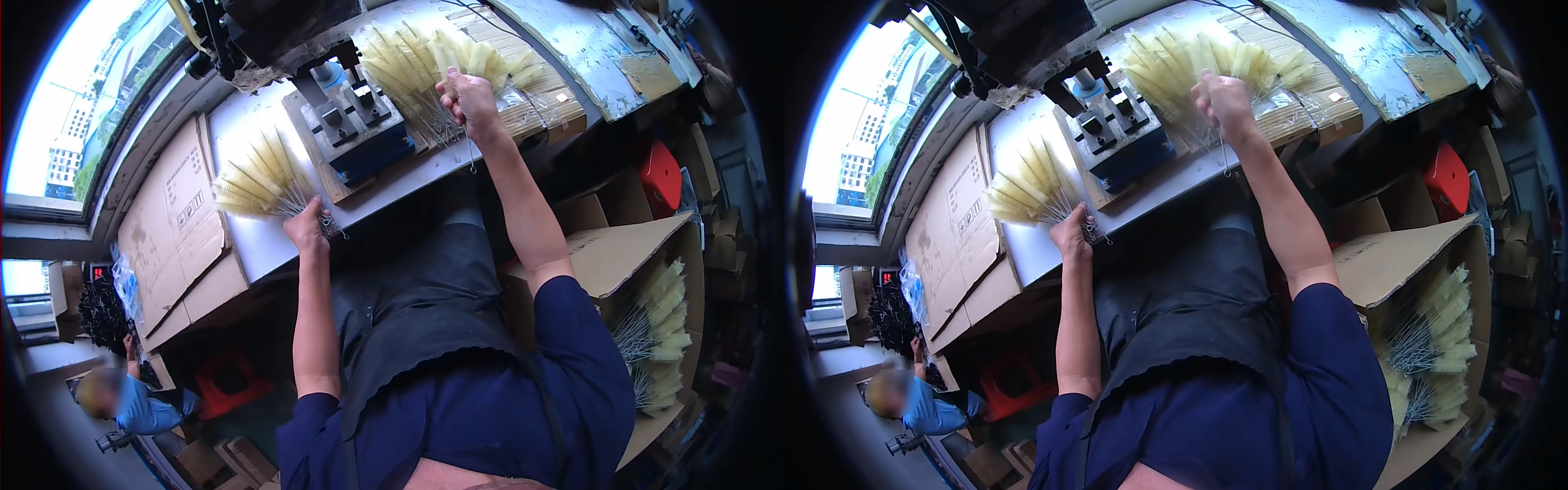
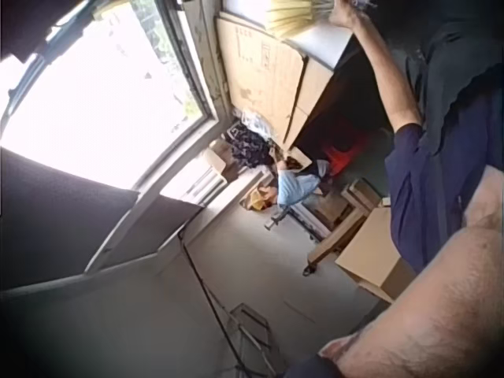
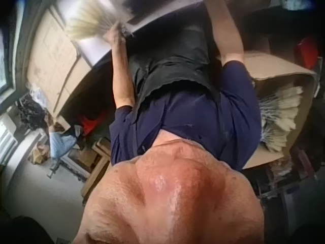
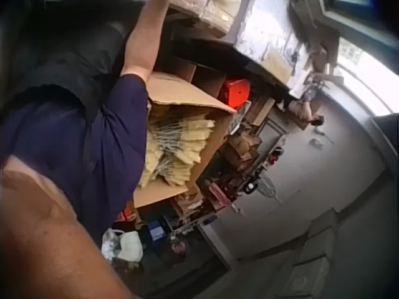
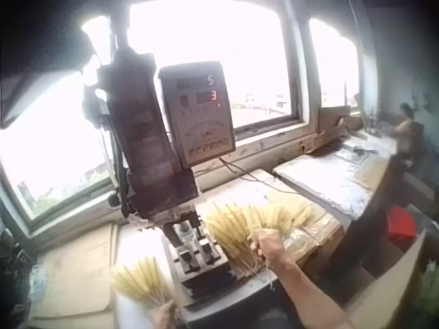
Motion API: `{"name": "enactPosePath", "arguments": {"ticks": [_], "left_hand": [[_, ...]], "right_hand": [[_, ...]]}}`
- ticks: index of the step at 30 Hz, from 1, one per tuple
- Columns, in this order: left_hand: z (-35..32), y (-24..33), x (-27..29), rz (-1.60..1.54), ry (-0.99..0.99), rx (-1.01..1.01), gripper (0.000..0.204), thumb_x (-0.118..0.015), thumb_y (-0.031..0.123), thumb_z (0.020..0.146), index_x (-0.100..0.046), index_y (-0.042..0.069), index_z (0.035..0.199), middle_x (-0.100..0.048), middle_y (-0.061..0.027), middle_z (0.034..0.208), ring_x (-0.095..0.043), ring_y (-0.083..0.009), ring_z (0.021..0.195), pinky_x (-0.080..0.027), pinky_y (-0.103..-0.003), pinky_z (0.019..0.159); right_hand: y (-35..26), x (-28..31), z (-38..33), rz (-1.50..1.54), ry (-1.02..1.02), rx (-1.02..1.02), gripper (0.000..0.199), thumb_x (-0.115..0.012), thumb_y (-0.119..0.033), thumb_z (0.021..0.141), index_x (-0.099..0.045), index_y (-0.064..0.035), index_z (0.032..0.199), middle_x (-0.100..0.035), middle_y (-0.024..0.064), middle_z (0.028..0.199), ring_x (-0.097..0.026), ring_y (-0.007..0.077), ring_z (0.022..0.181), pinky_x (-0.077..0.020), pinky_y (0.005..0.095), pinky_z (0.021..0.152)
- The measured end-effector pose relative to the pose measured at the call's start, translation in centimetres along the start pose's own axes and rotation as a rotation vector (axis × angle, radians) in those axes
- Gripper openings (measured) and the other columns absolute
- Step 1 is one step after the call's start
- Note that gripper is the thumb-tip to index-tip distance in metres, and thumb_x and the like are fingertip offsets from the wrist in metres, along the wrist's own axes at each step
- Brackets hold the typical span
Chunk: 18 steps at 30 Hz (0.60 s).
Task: Assembling yellow bristles into industrial brush handles using a specialized assembly machine.
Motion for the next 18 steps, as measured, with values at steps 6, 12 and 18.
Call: {"name": "enactPosePath", "arguments": {"ticks": [6, 12, 18], "left_hand": [[-1.4, 0.2, 0.1, -0.167, -0.054, -0.079, 0.032, -0.074, -0.007, 0.076, -0.061, -0.003, 0.105, -0.066, -0.0088, 0.089, -0.063, -0.0173, 0.066, -0.052, -0.026, 0.049], [-6.3, 2.3, -2.4, -0.274, -0.188, -0.025, 0.028, -0.072, -0.003, 0.08, -0.06, 0.0, 0.105, -0.064, -0.0063, 0.086, -0.06, -0.0146, 0.058, -0.051, -0.027, 0.049], [-10.4, 3.5, -4.9, -0.258, -0.357, -0.008, 0.02, -0.074, 0.001, 0.081, -0.064, 0.0, 0.099, -0.067, -0.0062, 0.083, -0.06, -0.0125, 0.059, -0.049, -0.026, 0.052]], "right_hand": [[-1.7, 3.5, 4.4, -0.39, 0.095, 0.102, 0.037, -0.056, -0.035, 0.099, -0.063, 0.0001, 0.092, -0.059, 0.0023, 0.063, -0.048, 0.0086, 0.044, -0.0401, 0.025, 0.04], [-6.6, 1.9, -1.1, -0.763, 0.619, 0.838, 0.031, -0.058, -0.026, 0.098, -0.062, 0.0032, 0.107, -0.068, 0.0114, 0.087, -0.065, 0.0219, 0.076, -0.0536, 0.0341, 0.075], [4.8, -12.7, -9.1, -0.467, -0.368, 0.172, 0.039, -0.066, -0.033, 0.094, -0.062, 0.0024, 0.112, -0.065, 0.0037, 0.085, -0.059, 0.0081, 0.069, -0.0485, 0.0223, 0.06]]}}
Point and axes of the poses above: each hand's wrist, its own z-axis towards the middle knuckle, its own x-axis out of the back of the hand, y = z × x, the point moved 9 cm from there along z, towards the middle knuckle
